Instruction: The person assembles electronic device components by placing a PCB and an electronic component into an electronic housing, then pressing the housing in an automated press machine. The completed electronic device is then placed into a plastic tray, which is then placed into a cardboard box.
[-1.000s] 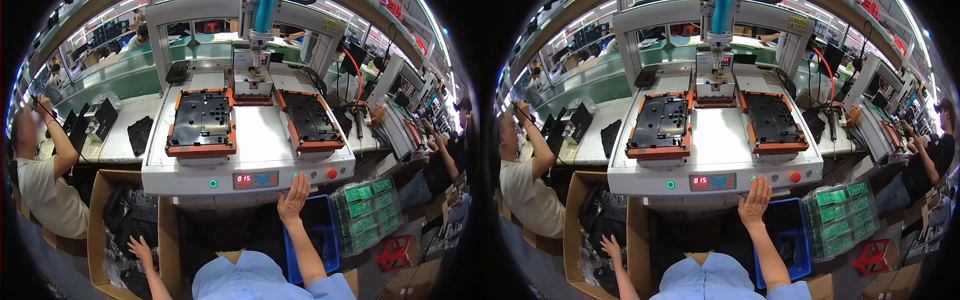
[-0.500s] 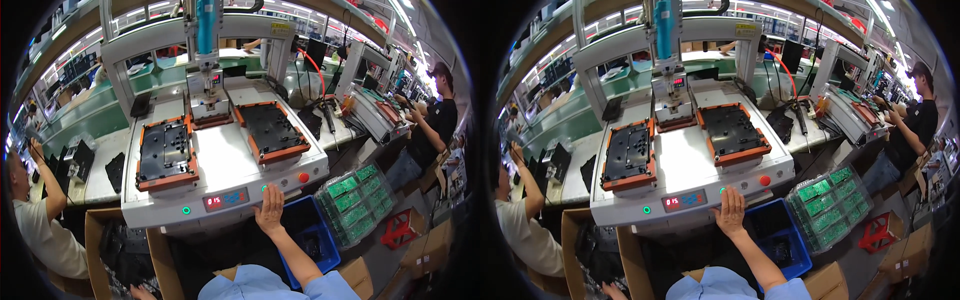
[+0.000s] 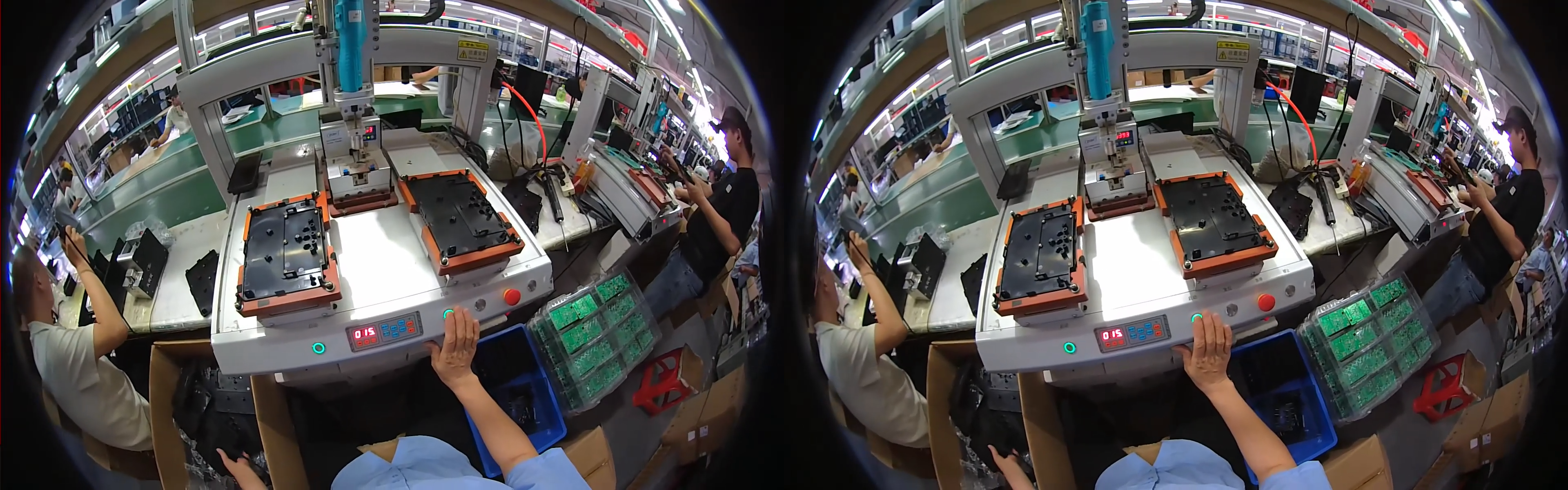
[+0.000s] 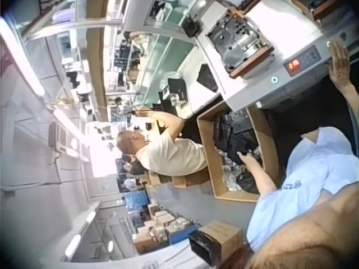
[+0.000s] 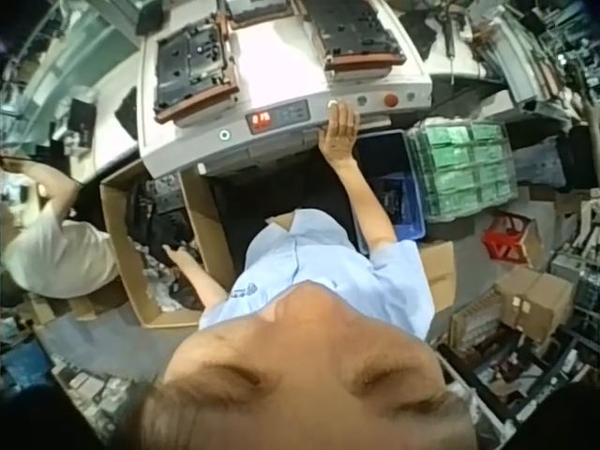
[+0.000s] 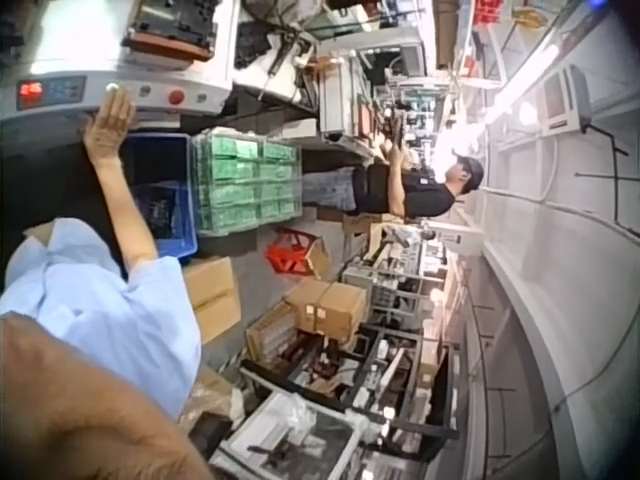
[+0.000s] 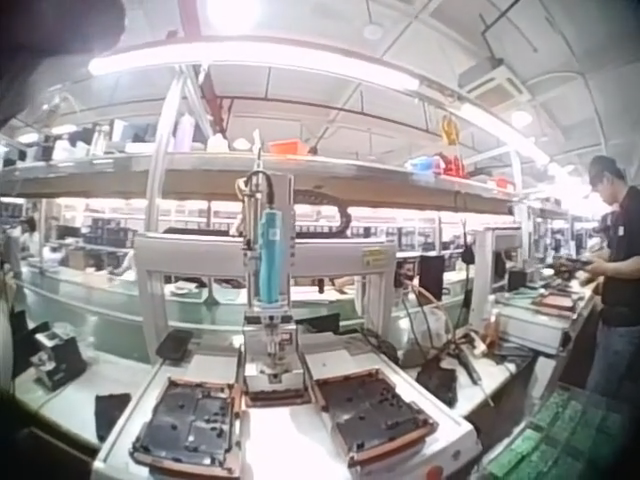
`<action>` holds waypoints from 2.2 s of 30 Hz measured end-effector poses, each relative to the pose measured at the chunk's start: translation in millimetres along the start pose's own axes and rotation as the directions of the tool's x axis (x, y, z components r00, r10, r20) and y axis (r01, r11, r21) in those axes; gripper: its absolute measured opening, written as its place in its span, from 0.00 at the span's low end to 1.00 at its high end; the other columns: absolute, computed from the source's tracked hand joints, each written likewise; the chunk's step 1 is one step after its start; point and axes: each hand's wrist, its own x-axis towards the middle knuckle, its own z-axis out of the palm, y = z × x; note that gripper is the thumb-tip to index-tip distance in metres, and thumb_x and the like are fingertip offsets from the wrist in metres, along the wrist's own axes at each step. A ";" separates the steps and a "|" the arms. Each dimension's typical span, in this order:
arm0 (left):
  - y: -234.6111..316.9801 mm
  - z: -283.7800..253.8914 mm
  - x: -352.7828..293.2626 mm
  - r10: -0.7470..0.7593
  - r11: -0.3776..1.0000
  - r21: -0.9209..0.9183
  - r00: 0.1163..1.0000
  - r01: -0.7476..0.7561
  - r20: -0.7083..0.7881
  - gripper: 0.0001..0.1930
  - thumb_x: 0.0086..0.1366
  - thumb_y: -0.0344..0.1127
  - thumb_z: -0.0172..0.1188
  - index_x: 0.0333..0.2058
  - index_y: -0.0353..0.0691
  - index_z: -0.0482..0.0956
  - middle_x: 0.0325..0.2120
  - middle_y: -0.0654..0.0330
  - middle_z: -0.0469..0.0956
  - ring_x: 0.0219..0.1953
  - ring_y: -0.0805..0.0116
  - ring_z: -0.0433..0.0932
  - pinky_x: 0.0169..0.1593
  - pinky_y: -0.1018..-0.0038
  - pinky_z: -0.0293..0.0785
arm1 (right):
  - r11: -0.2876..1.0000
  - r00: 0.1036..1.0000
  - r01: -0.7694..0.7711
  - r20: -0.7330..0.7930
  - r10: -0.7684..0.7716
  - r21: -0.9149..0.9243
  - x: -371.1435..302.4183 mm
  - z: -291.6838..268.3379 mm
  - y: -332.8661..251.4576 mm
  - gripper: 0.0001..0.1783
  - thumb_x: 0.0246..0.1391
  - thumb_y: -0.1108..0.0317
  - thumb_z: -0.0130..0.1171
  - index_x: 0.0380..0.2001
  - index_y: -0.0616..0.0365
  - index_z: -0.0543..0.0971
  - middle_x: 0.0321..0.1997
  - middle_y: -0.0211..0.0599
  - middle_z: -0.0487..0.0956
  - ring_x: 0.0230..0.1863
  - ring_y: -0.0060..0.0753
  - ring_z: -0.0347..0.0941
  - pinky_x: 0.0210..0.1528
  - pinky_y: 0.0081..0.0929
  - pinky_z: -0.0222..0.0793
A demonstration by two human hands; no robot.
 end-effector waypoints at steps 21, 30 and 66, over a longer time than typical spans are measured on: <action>-33.5 -46.0 36.2 0.265 0.955 -0.086 0.948 -0.282 -0.175 0.27 0.50 0.52 0.67 0.43 0.41 0.74 0.43 0.60 0.74 0.41 0.61 0.72 0.39 0.67 0.70 | 1.000 1.000 0.000 -0.018 0.000 0.014 -0.1 0.1 -2.2 0.35 0.60 0.50 0.43 0.60 0.68 0.55 0.64 0.53 0.57 0.66 0.54 0.50 0.67 0.49 0.39; -20.4 -25.1 7.6 0.189 0.961 -0.168 0.967 -0.218 -0.173 0.26 0.54 0.45 0.65 0.47 0.38 0.70 0.44 0.55 0.73 0.43 0.61 0.72 0.45 0.66 0.68 | 1.000 1.000 -0.005 -0.012 0.005 -0.023 -1.8 -5.7 5.0 0.34 0.61 0.50 0.42 0.60 0.67 0.55 0.64 0.52 0.57 0.66 0.54 0.50 0.67 0.49 0.39; 81.3 40.6 -120.4 -0.030 0.605 -0.656 0.837 0.450 0.546 0.24 0.65 0.47 0.52 0.51 0.35 0.71 0.46 0.54 0.76 0.49 0.56 0.74 0.57 0.61 0.67 | 0.998 0.995 -0.032 -0.088 0.037 0.062 3.7 -1.9 -2.0 0.37 0.62 0.45 0.27 0.62 0.66 0.55 0.64 0.53 0.58 0.65 0.59 0.53 0.64 0.54 0.46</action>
